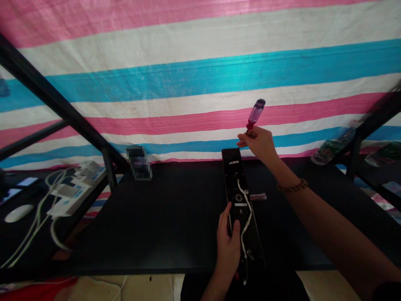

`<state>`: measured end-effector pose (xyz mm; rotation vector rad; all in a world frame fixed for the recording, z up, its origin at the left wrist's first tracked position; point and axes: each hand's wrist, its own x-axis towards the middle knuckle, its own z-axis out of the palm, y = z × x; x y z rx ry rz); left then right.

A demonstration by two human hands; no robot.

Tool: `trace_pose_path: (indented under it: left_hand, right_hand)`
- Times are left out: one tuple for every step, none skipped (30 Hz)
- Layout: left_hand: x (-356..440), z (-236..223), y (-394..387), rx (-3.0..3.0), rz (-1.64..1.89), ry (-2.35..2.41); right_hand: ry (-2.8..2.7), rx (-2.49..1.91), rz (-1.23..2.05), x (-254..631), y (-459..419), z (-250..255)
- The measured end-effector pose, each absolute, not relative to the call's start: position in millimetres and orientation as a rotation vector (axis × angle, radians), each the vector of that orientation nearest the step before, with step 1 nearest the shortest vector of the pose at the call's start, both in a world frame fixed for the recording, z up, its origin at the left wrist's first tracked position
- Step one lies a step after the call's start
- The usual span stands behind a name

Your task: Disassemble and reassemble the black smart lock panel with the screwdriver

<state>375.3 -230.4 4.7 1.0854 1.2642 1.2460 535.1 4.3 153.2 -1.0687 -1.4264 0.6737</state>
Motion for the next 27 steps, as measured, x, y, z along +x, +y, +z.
trace_pose_path:
  left_hand:
    - [375.3,4.9,-230.5,1.085,1.247,1.260]
    - [375.3,4.9,-230.7,1.092,1.248,1.256]
    - [375.5,4.6,-230.9,1.103,1.252,1.254]
    - [375.8,4.2,-231.3,1.114,1.256,1.255]
    - [376.1,3.6,-231.7,1.126,1.258,1.258]
    - [376.3,3.0,-232.1,1.136,1.258,1.264]
    - [376.5,2.5,-232.5,1.141,1.255,1.270]
    - [376.7,2.2,-232.8,1.144,1.250,1.276]
    - [376.7,2.1,-233.0,1.144,1.243,1.279]
    - [376.6,2.3,-233.2,1.144,1.236,1.278]
    - [376.4,2.7,-233.3,1.142,1.232,1.275]
    - [376.2,3.2,-233.4,1.139,1.231,1.272]
    - [376.1,3.8,-233.6,1.138,1.234,1.269]
    - [376.0,4.3,-233.8,1.140,1.238,1.266]
    - [375.9,4.8,-234.0,1.144,1.242,1.264]
    - [375.9,5.1,-234.2,1.152,1.243,1.265]
    - [375.9,5.3,-234.2,1.161,1.242,1.265]
    - [375.9,5.4,-234.2,1.168,1.238,1.266]
    - [375.9,5.4,-234.1,1.172,1.233,1.265]
    - [376.0,5.4,-233.9,1.172,1.227,1.266]
    - [376.0,5.4,-233.7,1.170,1.222,1.267]
    - [376.1,5.4,-233.5,1.167,1.219,1.270]
    - [376.1,5.5,-233.2,1.166,1.215,1.274]
    - [376.2,5.6,-233.1,1.167,1.213,1.278]
    - [376.2,5.8,-232.9,1.171,1.212,1.281]
    - [376.3,6.0,-232.9,1.174,1.215,1.282]
    - [376.3,6.2,-232.8,1.177,1.219,1.280]
  right_hand:
    - [-1.421,-1.076,0.672,534.8,3.7,153.2]
    - [-1.418,-1.083,0.668,534.6,3.0,153.1]
    - [-1.418,-1.086,0.666,534.6,2.2,153.1]
    - [-1.416,-1.084,0.666,534.8,1.5,153.1]
    - [-1.411,-1.074,0.668,535.1,0.9,153.0]
    - [-1.406,-1.056,0.674,535.6,0.5,152.9]
    - [-1.404,-1.035,0.684,536.2,0.4,152.7]
    - [-1.406,-1.015,0.694,537.0,0.7,152.3]
    - [-1.412,-1.001,0.702,537.8,1.1,151.6]
    - [-1.420,-0.994,0.701,538.6,1.7,150.7]
    - [-1.428,-0.994,0.695,539.3,2.4,149.7]
    - [-1.431,-0.998,0.688,539.6,2.9,148.7]
    - [-1.429,-1.003,0.682,539.7,3.3,147.9]
    - [-1.425,-1.009,0.675,539.4,3.4,147.2]
    - [-1.420,-1.015,0.668,538.7,3.2,146.9]
    - [-1.416,-1.022,0.661,537.9,2.8,147.0]
    - [-1.415,-1.029,0.654,536.9,2.4,147.3]
    - [-1.413,-1.039,0.647,535.9,2.0,147.9]
    - [-1.408,-1.050,0.642,535.1,1.8,148.5]
    - [-1.400,-1.059,0.638,534.5,1.7,149.1]
    - [-1.389,-1.066,0.637,534.2,1.7,149.6]
    - [-1.380,-1.069,0.637,534.0,1.8,149.9]
    - [-1.372,-1.068,0.635,534.0,1.8,150.2]
    - [-1.369,-1.063,0.632,534.0,1.8,150.5]
    - [-1.369,-1.057,0.628,533.9,1.7,150.8]
    - [-1.369,-1.054,0.621,533.7,1.4,151.2]
    - [-1.363,-1.057,0.612,533.5,0.9,151.7]
